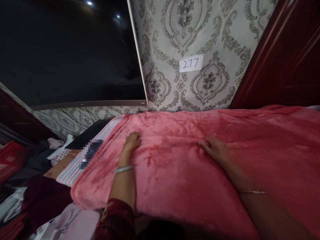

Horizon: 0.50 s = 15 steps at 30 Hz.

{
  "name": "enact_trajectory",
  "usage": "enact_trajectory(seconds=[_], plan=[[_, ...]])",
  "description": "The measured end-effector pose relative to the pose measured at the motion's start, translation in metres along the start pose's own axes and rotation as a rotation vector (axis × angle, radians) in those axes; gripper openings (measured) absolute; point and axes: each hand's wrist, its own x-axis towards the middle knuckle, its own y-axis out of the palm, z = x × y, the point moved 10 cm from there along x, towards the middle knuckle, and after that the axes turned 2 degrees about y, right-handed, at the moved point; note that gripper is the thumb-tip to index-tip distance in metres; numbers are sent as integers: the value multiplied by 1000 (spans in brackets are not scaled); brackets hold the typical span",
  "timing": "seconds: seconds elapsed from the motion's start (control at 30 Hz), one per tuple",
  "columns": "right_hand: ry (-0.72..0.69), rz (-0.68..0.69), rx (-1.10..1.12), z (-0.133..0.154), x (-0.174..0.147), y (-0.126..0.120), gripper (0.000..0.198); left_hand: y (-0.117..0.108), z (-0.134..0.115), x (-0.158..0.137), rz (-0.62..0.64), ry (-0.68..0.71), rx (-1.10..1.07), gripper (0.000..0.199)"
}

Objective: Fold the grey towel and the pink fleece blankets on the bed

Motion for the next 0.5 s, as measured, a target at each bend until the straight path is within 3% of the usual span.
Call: enact_trajectory(seconds=[0.1, 0.27, 0.5], plan=[[9, -5, 9, -1, 0, 0, 61, -13, -2, 0, -61, -9, -5, 17], [9, 41, 37, -4, 2, 3, 54, -38, -6, -4, -197, -26, -35, 27], [9, 73, 44, -11, 4, 3, 45, -61, 5, -21, -432, -258, -41, 32]])
